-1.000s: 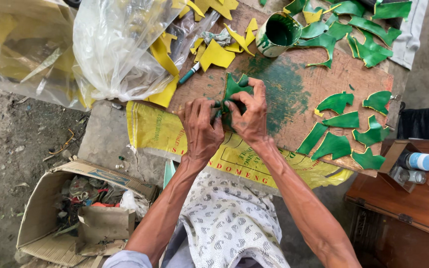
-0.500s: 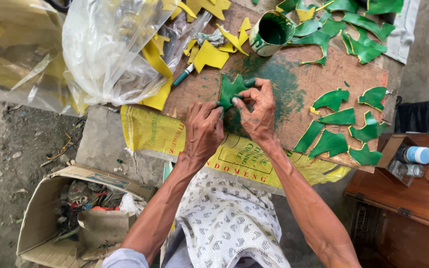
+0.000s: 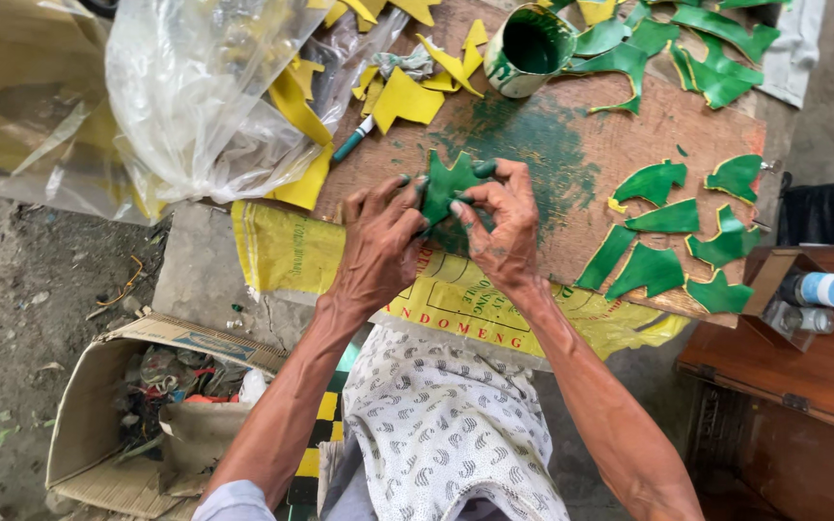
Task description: The person paints yellow foam cutouts green using a small brush. They repeatedly dip the brush into a paint can, apply paint to each piece, and place the finished pieces on the table. The person handles the pieces one at a time, turning them over as needed to cover all surfaces.
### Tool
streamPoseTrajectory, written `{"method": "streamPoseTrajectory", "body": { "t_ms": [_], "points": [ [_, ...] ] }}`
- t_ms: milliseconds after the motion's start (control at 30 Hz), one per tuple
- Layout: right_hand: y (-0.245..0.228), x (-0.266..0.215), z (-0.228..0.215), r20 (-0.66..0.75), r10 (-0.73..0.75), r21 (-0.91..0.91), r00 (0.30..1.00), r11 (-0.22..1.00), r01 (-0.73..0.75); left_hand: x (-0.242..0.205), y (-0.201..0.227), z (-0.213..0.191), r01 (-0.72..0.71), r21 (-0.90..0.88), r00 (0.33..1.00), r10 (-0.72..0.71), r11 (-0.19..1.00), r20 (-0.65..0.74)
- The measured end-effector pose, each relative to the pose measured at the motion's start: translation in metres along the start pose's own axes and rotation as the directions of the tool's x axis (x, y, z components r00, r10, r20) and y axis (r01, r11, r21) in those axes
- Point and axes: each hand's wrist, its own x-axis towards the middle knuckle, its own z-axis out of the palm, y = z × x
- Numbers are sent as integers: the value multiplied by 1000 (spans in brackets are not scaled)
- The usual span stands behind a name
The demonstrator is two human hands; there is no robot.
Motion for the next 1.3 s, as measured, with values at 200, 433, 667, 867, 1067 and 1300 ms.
{"method": "streamPoseTrajectory", "body": {
  "t_ms": [200,433,667,867,1067,1300],
  "points": [
    [1,-2,-1,-12,-82,-203,997,976,78,10,-10,-1,-44,40,991,39,998,125],
    [2,-13,13,26,90,-202,996,976,-83,13,-14,-8,-9,-61,990,17,998,140],
    [25,11,-4,-93,-117,-533,989,845,49,17,-9,-10,-5,-67,992,13,998,122],
    [31,9,2,-67,-177,-581,982,807,106,16,-12,-8,-20,-57,994,26,998,103],
    [12,15,-12,-116,-119,-520,986,853,41,17,-11,-7,19,-101,996,-9,995,92],
    [17,18,5,-55,-151,-557,987,825,95,14,-9,-9,31,-97,995,-22,995,94]
  ]
}}
